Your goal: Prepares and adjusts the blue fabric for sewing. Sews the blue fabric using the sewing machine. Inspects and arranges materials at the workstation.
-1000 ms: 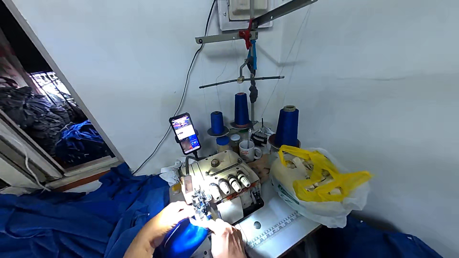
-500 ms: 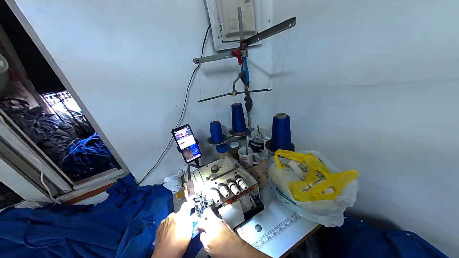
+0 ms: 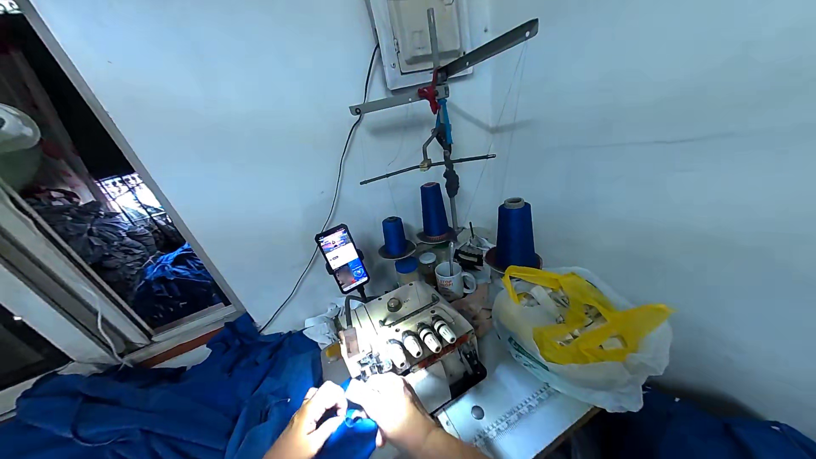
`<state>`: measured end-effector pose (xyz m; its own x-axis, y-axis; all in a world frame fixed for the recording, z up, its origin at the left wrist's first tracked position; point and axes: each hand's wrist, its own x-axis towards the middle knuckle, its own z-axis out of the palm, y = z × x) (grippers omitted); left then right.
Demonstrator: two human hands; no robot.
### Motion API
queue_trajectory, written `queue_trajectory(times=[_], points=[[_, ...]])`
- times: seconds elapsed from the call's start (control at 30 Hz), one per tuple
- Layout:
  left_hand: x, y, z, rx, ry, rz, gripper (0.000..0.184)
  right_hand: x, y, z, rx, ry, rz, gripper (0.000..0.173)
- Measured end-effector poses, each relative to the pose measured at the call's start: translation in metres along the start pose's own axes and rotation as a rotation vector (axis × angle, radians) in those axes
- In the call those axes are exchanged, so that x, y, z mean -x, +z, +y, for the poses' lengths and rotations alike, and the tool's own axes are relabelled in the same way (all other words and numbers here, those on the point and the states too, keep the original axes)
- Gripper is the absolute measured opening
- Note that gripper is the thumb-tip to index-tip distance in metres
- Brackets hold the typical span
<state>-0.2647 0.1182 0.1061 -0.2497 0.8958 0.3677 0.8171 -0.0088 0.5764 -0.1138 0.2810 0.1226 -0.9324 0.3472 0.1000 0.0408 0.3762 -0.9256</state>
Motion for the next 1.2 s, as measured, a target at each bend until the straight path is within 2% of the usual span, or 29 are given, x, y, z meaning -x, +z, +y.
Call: queue_trajectory(times=[0.07,0.1,0.17,0.27,0.37,0.47,0.57,0.63,0.73,0.87,1.1,1.2], points=[[-0.001,-0.01,0.007,0.173,0.066,0.033,0.014,0.003,-0.004,-0.003,0.077,0.079,-0.075,0.039],[-0.002,-0.015,0.012,0.237,0.086,0.018,0.011,0.004,-0.007,-0.003,0.101,0.063,-0.135,0.033],[-0.004,-0.02,0.023,0.255,0.063,-0.05,0.011,0.007,-0.006,0.005,-0.062,0.098,-0.182,0.026],[-0.008,-0.02,0.025,0.035,0.01,-0.181,0.016,0.012,-0.005,0.013,-0.391,0.153,-0.32,0.026],[-0.009,-0.024,0.02,-0.219,-0.012,-0.183,0.026,0.015,-0.011,0.019,-0.315,0.047,-0.429,0.021],[-0.01,-0.021,0.029,-0.279,0.113,-0.109,0.015,0.016,-0.013,0.027,-0.177,-0.041,-0.425,0.018],[-0.013,-0.019,0.047,-0.138,0.212,-0.202,0.014,0.017,-0.009,0.033,-0.154,-0.16,-0.373,0.02],[-0.014,-0.015,0.042,-0.164,0.239,-0.213,0.016,0.021,-0.006,0.032,-0.137,-0.234,-0.319,0.02],[-0.015,-0.019,0.033,-0.151,0.175,-0.255,0.024,0.026,-0.004,0.032,-0.119,-0.316,-0.248,0.021],[-0.019,-0.019,0.029,0.014,0.117,-0.367,0.021,0.03,-0.002,0.034,-0.092,-0.363,-0.242,0.023],[-0.022,-0.012,0.031,0.11,0.154,-0.33,0.016,0.035,-0.004,0.024,0.021,-0.331,-0.309,0.029],[-0.02,-0.008,0.036,0.033,0.166,-0.42,0.011,0.042,0.003,0.029,0.027,-0.366,-0.195,0.024]])
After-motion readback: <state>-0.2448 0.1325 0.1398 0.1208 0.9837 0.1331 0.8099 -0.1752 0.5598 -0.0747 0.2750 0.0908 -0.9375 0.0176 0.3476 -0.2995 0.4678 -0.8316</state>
